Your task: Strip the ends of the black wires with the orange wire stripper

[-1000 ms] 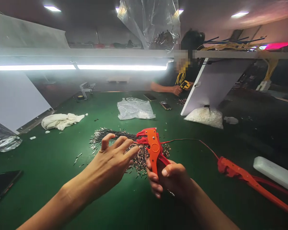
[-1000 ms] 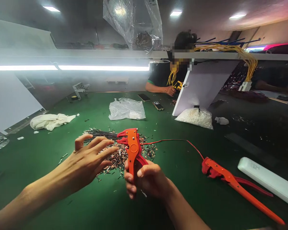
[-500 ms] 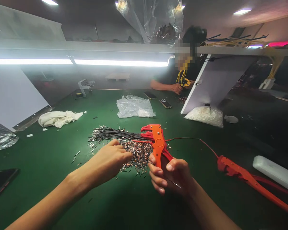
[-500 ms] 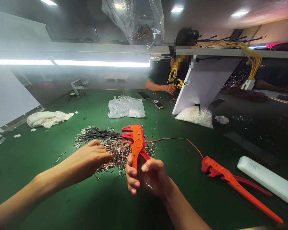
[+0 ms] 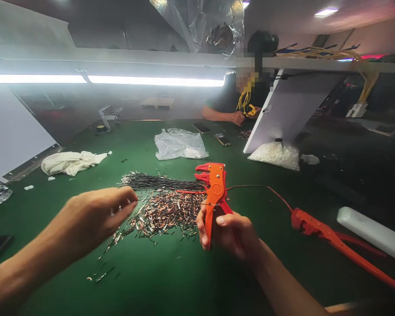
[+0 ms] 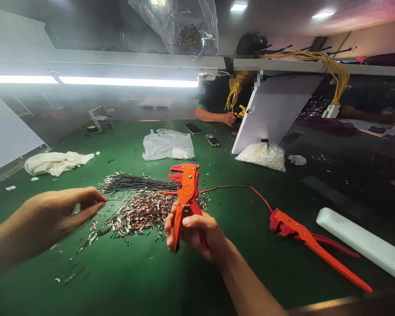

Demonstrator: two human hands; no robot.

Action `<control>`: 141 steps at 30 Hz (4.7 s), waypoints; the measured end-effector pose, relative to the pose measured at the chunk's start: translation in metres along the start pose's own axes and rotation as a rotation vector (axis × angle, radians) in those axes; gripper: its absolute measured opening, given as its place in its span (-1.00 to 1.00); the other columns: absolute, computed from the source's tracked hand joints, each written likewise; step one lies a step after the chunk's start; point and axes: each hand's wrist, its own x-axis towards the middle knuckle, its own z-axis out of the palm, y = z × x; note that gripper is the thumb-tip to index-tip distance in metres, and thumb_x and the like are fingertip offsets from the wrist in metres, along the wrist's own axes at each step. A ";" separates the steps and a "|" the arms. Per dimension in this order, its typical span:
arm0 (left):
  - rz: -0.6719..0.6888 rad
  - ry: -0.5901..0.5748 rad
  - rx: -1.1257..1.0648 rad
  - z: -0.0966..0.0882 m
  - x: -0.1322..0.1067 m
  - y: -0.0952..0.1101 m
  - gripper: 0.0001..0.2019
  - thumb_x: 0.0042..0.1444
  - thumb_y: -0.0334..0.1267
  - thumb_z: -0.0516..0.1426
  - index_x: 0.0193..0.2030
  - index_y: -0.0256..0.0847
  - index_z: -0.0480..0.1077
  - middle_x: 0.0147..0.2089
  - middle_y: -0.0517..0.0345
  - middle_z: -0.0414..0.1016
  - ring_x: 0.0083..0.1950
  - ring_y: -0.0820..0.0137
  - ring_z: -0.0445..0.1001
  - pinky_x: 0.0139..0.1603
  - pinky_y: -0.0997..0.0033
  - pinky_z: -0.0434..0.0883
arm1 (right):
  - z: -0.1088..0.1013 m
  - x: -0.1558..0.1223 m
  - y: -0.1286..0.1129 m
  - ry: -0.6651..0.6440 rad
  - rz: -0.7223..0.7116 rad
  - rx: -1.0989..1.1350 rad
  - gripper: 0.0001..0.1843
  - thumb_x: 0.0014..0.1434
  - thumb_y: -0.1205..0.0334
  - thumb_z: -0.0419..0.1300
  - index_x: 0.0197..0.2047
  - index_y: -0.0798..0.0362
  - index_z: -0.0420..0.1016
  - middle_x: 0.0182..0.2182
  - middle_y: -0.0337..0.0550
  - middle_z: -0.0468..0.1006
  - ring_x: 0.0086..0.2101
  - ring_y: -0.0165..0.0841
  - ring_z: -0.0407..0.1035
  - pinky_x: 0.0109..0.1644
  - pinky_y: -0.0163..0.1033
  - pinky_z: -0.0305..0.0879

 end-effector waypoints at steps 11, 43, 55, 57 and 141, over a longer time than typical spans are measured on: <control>-0.258 0.332 -0.519 0.005 0.006 0.032 -0.80 -0.06 -0.11 0.32 -0.38 -0.13 0.43 -0.44 0.16 0.56 -0.36 0.30 0.58 -0.47 0.39 0.54 | 0.012 -0.003 0.000 0.060 -0.116 -0.267 -0.63 0.02 0.33 0.10 -0.05 0.11 0.36 -0.32 -0.04 0.57 -0.43 -0.25 0.39 -0.24 -0.07 0.28; -0.655 0.299 -1.022 0.078 -0.056 0.001 -0.64 -0.19 -0.06 0.39 -0.37 -0.15 0.35 -0.55 0.34 0.40 -0.63 0.52 0.27 -0.72 0.58 0.22 | 0.012 -0.002 0.010 -0.173 0.215 -0.099 -0.55 0.03 0.18 0.17 -0.02 0.24 0.42 -0.03 0.25 0.53 -0.46 -0.30 0.51 -0.43 -0.22 0.37; 0.351 0.215 0.234 0.065 -0.040 0.014 -0.74 0.23 -0.09 0.14 -0.02 -0.14 0.44 -0.06 0.05 0.54 -0.03 0.27 0.43 -0.02 0.26 0.36 | 0.011 -0.005 0.010 -0.132 0.097 -0.064 -0.62 0.10 0.28 0.07 -0.01 0.19 0.44 -0.07 0.12 0.59 -0.43 -0.30 0.52 -0.35 -0.21 0.39; 0.467 0.085 0.209 0.079 -0.031 0.021 -0.75 0.29 -0.17 0.09 0.06 -0.15 0.38 0.00 0.03 0.54 0.03 0.28 0.43 0.08 0.19 0.30 | 0.010 -0.005 0.010 -0.129 0.100 -0.071 -0.61 0.13 0.28 0.05 0.01 0.21 0.42 -0.24 0.07 0.63 -0.42 -0.28 0.52 -0.34 -0.20 0.39; 0.597 0.467 0.181 0.121 -0.040 -0.020 -0.65 0.12 -0.61 0.10 0.03 -0.28 0.39 -0.43 0.16 0.41 -0.45 0.50 0.30 -0.46 0.53 0.24 | 0.019 0.001 0.054 -0.267 0.372 0.358 -0.68 -0.06 0.23 0.11 -0.19 0.16 0.39 -0.57 -0.21 0.45 -0.60 -0.39 0.34 -0.47 -0.29 0.25</control>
